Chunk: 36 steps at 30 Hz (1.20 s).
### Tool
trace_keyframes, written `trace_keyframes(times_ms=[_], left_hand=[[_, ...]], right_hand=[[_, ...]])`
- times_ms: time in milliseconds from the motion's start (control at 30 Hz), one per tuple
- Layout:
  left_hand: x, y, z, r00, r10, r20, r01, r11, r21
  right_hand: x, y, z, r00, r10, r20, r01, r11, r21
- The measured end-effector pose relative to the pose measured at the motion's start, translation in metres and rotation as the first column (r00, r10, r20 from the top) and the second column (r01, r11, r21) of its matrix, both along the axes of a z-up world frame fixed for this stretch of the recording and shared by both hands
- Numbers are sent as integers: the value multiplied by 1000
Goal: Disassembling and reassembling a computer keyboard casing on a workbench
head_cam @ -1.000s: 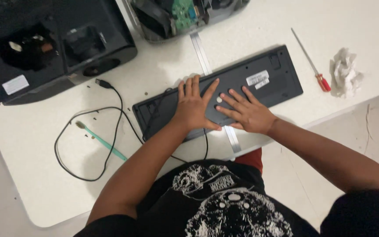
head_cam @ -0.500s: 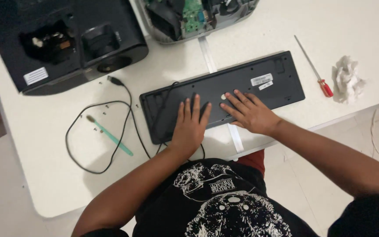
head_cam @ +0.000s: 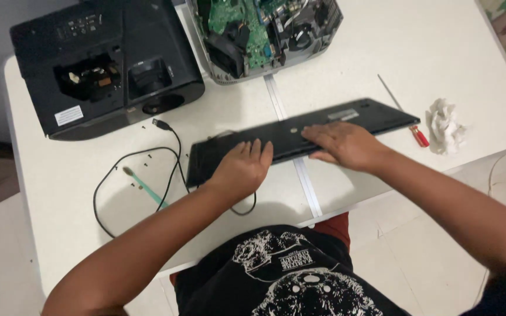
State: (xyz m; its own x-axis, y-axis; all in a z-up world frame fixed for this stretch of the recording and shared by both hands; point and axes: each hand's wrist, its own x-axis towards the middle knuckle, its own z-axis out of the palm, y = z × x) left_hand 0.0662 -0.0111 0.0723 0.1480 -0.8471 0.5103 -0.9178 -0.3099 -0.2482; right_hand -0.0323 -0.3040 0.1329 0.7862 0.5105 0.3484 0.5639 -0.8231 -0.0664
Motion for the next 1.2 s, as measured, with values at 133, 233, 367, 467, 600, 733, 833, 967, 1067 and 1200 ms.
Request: trace_keyframes(times_ms=[133,233,367,467,600,733,833,967,1067,1200], left_hand=[[-9,14,13,982,21,-187,11,986,165],[-10,19,25,969,37,-244,21,974,228],[-7,20,35,959,61,-276,20,959,283],[-6,20,42,942,72,-327,39,946,322],[-4,23,52,906,78,-415,85,929,360],[-2,24,40,940,48,-338,66,946,316],[3,20,41,933,43,-358,68,954,291],[6,14,22,954,79,-289,-4,968,251],[6,1,47,974,80,-211,-45,985,168],[20,-2,74,945,89,-314,-42,987,153]], right_hand=[[-20,13,9,966,-168,-197,191,976,102],[-26,20,12,950,-218,-222,250,960,126],[-24,24,19,962,-215,-167,238,962,135],[-19,20,19,965,-205,-166,227,965,129],[-19,26,21,971,-188,-145,206,971,118],[-18,31,26,976,-184,-118,200,969,144],[-17,30,22,977,-193,-96,205,968,145],[-13,27,20,977,-201,-70,208,970,127],[-9,22,17,976,-205,-74,211,975,73],[1,19,36,970,-217,-112,223,974,45]])
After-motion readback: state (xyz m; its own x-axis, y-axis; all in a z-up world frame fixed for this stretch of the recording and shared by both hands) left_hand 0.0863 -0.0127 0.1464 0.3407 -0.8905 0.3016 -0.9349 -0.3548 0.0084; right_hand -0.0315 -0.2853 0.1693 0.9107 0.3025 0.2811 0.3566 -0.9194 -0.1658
